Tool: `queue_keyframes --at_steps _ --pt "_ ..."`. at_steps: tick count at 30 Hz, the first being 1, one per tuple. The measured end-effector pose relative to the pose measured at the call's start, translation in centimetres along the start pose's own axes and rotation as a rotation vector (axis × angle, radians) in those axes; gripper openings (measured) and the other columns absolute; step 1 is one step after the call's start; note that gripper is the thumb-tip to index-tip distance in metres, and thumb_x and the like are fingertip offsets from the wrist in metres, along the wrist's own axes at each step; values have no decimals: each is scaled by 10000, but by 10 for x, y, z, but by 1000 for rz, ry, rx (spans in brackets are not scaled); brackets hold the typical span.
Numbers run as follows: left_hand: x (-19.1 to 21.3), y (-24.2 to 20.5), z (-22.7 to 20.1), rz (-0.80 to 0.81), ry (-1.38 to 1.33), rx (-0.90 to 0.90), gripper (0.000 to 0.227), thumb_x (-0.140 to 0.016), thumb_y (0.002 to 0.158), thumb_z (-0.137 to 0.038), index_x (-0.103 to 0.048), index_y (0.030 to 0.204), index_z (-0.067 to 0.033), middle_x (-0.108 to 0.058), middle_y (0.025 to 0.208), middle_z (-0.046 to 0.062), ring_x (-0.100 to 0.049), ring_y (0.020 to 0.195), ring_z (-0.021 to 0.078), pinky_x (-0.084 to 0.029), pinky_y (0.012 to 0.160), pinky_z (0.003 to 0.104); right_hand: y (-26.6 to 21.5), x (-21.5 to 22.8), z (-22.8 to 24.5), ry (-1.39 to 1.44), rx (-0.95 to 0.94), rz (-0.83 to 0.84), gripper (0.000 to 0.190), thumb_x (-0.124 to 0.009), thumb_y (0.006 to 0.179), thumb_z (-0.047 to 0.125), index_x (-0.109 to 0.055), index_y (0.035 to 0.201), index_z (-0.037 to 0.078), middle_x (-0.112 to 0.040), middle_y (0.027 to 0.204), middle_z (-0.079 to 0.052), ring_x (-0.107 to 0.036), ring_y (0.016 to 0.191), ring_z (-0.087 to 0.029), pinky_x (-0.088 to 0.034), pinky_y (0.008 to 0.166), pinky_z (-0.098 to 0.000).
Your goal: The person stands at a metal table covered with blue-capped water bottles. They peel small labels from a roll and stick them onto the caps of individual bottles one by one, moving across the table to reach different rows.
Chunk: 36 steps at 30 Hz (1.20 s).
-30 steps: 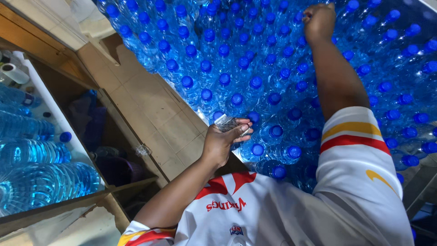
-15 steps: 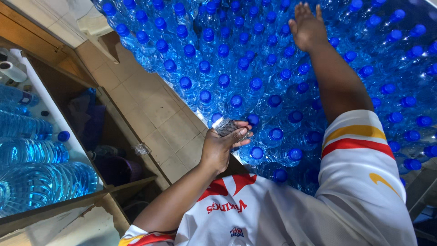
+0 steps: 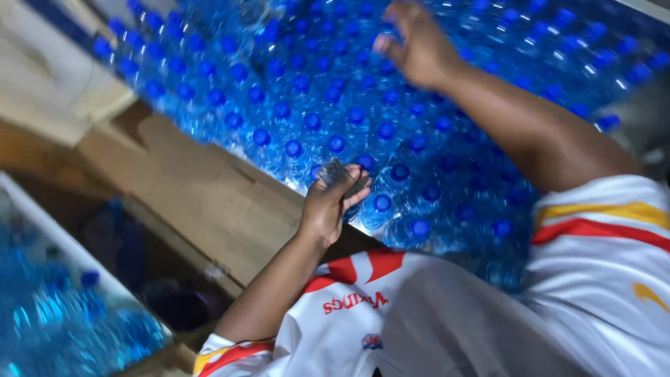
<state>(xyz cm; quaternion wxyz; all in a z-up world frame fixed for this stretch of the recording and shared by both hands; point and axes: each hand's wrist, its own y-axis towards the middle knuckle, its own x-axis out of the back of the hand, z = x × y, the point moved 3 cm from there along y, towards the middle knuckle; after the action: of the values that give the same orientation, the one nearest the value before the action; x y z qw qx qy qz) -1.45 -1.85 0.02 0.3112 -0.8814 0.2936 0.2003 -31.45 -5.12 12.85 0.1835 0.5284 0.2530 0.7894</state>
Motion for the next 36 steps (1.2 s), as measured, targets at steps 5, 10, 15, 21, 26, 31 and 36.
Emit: queue_keyframes --at_steps 5,10,15,21,26,31,36 --pt "3 8 -4 225 36 0 220 -764 1025 -113 -779 1217 -6 -848 1139 147 -834 1100 286 -695 993 462 -116 8 151 -33 -217 82 540 -781 1084 274 -661 1547 24 -644 1419 -285 -606 1410 -390 -457 1140 -412" --pt "15 14 30 381 199 18 238 -797 965 -25 -786 1202 -9 -833 1086 150 -836 1002 309 -709 891 499 -183 0 250 91 -524 112 514 -766 1016 220 -623 1488 72 -707 1308 -230 -685 1255 -504 -549 1033 -622" --pt "9 -16 44 529 315 85 182 -866 914 11 -816 1088 -8 -848 987 168 -853 865 323 -730 785 484 -249 -18 259 125 -717 -239 425 -862 968 303 -749 1357 175 -717 1251 -117 -756 1114 -391 -629 919 -506" --pt "14 -35 43 564 337 128 176 -880 897 34 -811 1059 21 -851 974 189 -857 868 356 -730 794 511 -270 -32 270 321 -808 -425 458 -882 933 91 -743 1365 148 -674 1043 -83 -800 934 -301 -703 773 -359" --pt "8 -43 45 561 443 68 252 -940 843 32 -831 1067 66 -857 966 190 -854 875 324 -728 810 477 -280 -24 262 380 -822 -515 269 -912 878 29 -803 1124 44 -713 901 -122 -782 850 -267 -696 751 -338" --pt "-31 -62 47 536 391 31 248 -928 848 30 -832 1074 60 -853 959 184 -854 859 300 -735 762 424 -294 4 246 334 -763 -529 135 -918 896 42 -825 986 81 -707 798 -64 -762 740 -194 -648 644 -315" --pt "-72 -63 66 479 345 -18 236 -933 839 35 -827 1049 57 -842 911 169 -846 835 288 -738 745 406 -311 34 213 367 -742 -472 114 -870 939 7 -833 1039 47 -741 826 -131 -763 749 -218 -627 680 -338"
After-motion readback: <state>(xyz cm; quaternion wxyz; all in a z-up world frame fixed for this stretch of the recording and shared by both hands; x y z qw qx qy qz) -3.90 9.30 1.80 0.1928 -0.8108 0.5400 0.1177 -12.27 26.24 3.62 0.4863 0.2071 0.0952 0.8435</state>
